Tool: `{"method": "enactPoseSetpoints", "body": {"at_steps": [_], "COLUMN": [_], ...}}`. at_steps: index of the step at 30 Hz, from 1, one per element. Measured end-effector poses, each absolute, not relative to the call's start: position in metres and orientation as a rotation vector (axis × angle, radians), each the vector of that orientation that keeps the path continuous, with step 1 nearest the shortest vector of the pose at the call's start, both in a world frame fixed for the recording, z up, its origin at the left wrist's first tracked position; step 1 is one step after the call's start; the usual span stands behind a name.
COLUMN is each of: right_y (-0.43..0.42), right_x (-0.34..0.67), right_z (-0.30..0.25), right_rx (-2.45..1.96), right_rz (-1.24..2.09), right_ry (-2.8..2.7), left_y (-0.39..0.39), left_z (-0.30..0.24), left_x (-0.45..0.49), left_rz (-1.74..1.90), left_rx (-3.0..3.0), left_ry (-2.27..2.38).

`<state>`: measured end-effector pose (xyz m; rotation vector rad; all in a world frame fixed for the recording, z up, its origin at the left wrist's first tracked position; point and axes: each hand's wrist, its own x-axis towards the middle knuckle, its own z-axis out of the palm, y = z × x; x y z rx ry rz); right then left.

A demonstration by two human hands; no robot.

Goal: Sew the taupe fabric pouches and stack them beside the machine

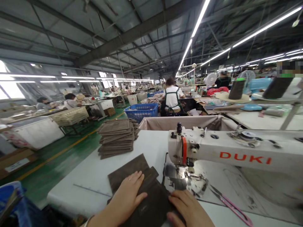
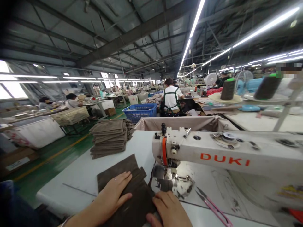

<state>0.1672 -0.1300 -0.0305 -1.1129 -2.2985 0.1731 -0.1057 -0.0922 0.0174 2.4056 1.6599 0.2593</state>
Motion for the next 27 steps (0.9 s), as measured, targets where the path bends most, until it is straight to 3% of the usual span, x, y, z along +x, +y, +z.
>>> {"method": "enactPoseSetpoints", "body": {"at_steps": [7,18,27], "right_y": [-0.137,-0.167,-0.188], "right_x": [0.156,0.163,0.172], "right_z": [-0.025,0.012,0.045], "right_rx": [-1.273,-1.154,-1.087], "right_rz": [0.435,0.446,0.691], "right_ry": [-2.132,-1.876,-1.815], "left_y": [-0.063,-0.138,-0.168], "left_z": [0.017,0.066,0.081], "left_x": [-0.080,-0.059,-0.041], "left_rz": [0.483,0.664,0.948], "left_rx": [2.215,1.685,1.240], "left_ry": [1.802,1.159,1.027]}}
